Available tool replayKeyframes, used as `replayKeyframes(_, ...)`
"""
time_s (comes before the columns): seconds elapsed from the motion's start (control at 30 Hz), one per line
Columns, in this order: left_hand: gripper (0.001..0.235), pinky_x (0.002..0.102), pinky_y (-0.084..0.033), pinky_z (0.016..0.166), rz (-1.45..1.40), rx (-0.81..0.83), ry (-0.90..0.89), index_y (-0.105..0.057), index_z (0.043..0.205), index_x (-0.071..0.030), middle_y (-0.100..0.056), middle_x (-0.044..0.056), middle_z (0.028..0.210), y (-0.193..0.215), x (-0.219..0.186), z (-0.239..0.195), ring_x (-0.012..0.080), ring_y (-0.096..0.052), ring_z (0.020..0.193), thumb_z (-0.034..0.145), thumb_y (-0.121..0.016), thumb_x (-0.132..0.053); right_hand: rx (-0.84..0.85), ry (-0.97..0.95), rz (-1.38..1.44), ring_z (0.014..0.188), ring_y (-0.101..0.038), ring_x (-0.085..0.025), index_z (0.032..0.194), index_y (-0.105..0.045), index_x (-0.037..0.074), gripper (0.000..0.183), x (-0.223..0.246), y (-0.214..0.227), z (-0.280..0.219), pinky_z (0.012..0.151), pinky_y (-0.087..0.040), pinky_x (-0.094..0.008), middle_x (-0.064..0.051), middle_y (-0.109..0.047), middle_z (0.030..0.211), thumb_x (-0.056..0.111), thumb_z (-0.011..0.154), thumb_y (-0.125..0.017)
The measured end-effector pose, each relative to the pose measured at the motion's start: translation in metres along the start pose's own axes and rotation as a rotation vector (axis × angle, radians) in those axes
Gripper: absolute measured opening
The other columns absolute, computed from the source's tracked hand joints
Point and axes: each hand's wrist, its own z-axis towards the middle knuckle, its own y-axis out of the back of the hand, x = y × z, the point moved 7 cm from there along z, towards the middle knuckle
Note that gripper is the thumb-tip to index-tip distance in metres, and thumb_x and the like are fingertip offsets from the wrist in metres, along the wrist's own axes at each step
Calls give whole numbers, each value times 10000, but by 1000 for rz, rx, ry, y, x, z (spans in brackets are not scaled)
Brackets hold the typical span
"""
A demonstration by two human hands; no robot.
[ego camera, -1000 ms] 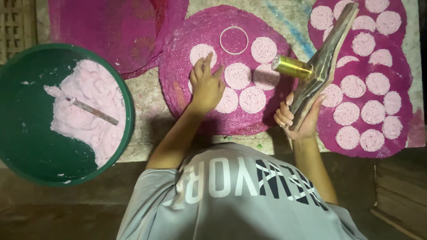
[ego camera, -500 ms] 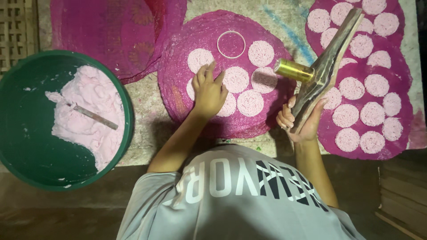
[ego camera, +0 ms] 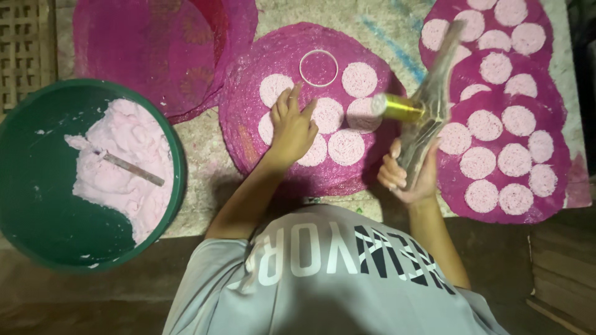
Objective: The person scoops pink dough from a green basin and uses a handheld press to form circular discs on a pink mat. The person repeatedly fills the press, presses the dough, and arranges the finished discs on the mat.
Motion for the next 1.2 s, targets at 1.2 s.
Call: replayKeyframes(1.2, 936, 359, -352, 1276, -1452, -691, -176, -193, 1654, -73, -342, 115, 1677, 336, 133, -222, 259, -413, 1532, 1007, -656, -565, 615, -1044, 142, 400, -506, -185, 1020, -591, -12, 860, -270, -236, 120, 379, -416, -337, -66, -516, 564, 787, 991, -274)
